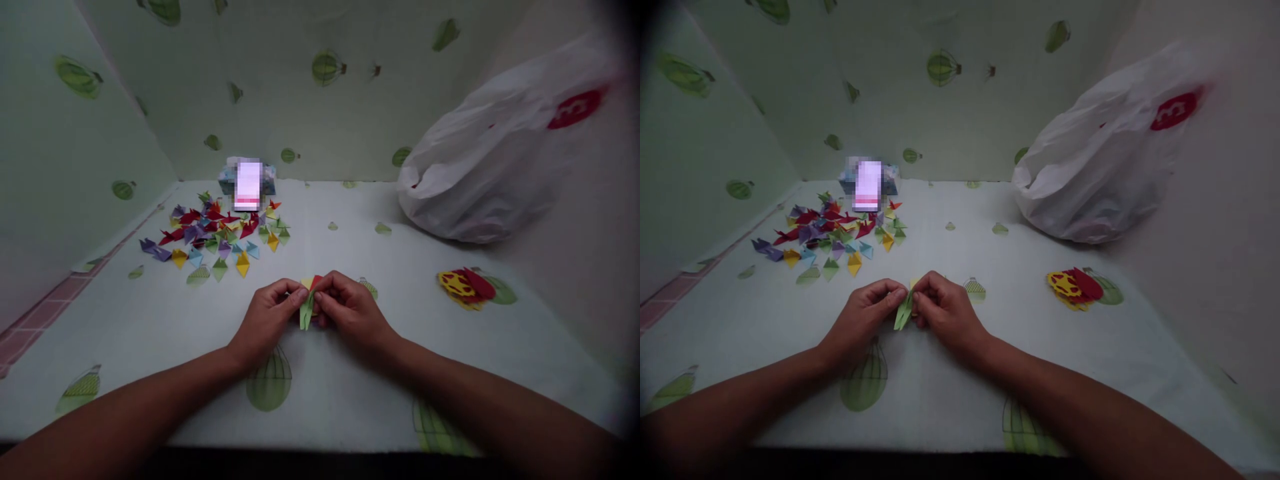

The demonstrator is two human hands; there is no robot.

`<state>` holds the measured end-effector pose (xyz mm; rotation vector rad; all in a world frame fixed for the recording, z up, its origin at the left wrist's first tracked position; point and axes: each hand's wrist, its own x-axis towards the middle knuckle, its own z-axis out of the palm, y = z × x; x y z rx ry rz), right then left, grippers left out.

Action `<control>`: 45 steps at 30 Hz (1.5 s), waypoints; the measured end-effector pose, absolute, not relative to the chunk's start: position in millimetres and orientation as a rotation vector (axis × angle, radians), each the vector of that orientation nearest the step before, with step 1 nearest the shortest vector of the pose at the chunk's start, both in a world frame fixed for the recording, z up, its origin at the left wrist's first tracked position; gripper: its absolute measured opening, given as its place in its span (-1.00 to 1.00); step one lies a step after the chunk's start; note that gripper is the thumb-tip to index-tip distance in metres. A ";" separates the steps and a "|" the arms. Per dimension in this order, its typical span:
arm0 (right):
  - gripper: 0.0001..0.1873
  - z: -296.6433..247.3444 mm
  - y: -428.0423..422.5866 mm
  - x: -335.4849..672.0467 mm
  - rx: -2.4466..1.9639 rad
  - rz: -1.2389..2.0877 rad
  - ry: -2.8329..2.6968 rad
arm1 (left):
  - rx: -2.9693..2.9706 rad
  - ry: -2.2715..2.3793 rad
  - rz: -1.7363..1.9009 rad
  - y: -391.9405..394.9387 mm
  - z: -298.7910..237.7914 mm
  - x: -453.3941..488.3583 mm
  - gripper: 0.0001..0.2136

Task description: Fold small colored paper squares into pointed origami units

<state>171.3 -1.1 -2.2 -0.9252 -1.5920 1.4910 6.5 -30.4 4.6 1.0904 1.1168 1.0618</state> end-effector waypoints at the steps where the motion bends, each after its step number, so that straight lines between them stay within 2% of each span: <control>1: -0.91 -2.5 -1.0 171.2 -0.921 1.495 -1.588 | 1.083 1.113 1.060 -30.4 4.9 6.8 -0.80; 32: -0.90 -1.4 -1.6 170.0 -0.948 1.563 -1.536 | 1.331 1.349 1.040 -29.5 5.2 7.5 -0.78; 45: -0.86 2.5 -2.4 170.7 -0.935 1.601 -1.521 | 1.339 1.298 1.055 -29.6 5.6 5.8 -0.79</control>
